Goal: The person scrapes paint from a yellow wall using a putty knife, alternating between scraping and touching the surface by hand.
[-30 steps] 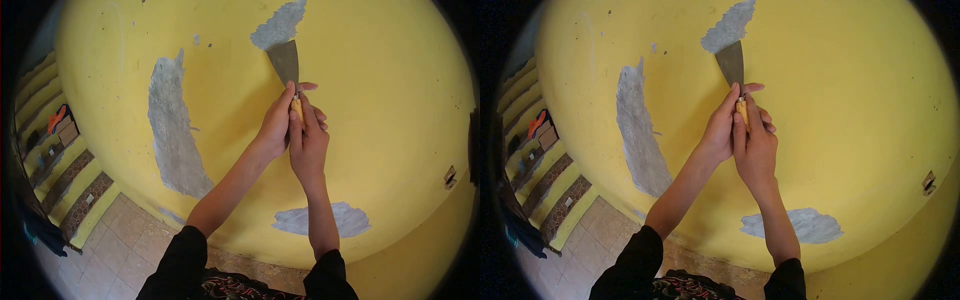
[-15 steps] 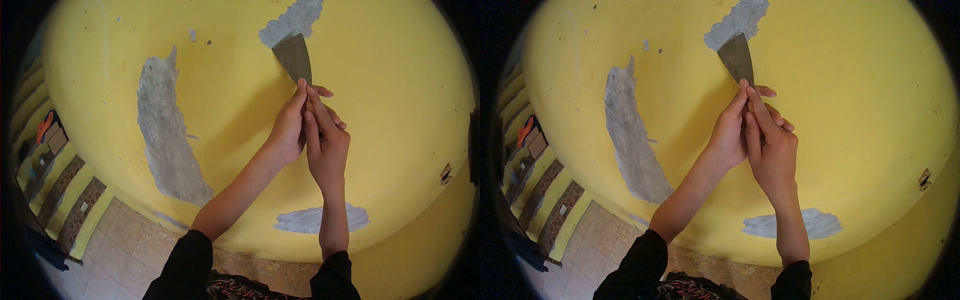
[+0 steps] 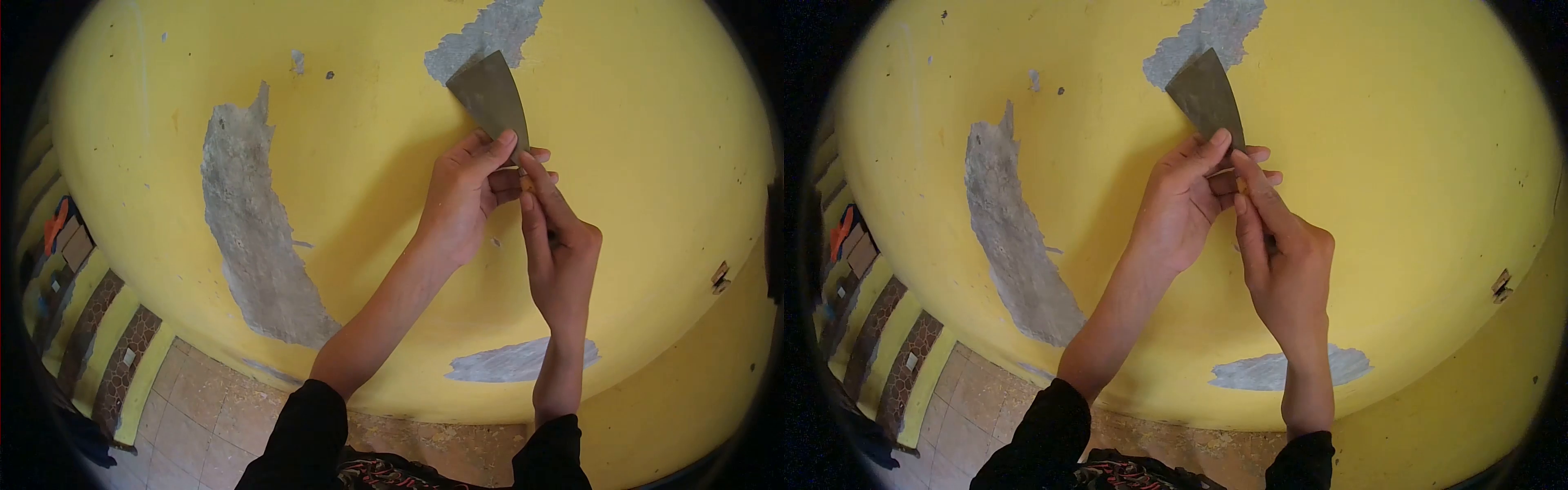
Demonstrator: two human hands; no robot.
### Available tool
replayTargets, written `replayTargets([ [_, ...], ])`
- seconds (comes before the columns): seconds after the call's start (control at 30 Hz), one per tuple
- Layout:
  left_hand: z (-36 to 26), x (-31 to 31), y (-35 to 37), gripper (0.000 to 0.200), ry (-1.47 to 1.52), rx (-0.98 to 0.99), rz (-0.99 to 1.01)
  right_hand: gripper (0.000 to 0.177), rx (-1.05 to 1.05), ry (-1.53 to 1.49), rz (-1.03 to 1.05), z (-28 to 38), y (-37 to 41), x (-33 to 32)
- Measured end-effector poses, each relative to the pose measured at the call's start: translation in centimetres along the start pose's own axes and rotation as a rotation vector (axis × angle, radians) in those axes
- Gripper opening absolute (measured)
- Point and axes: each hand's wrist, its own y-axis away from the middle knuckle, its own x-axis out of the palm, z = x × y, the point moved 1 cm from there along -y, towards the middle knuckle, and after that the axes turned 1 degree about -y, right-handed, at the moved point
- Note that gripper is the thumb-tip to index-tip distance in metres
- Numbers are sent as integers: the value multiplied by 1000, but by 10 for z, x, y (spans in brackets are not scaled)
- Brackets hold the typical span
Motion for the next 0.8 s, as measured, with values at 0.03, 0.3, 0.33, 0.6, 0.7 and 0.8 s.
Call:
replayTargets([
  [0.03,-1,0,-1,33,2,-2,3,35,-60,5,-32,0,-1,0],
  [0.3,-4,5,1,32,-11,21,-66,34,-46,71,35,12,-4,-7],
  [0.33,-4,6,0,32,-6,24,-65,34,-46,85,30,12,-5,-6],
  [0.6,-1,3,-4,32,44,26,-98,35,-69,105,18,10,-10,1],
  [0.7,-5,8,0,33,3,-1,-96,35,-43,84,10,14,-8,-5],
  [0.8,-5,2,-8,34,-18,23,-91,33,-5,26,32,12,-13,-1],
])
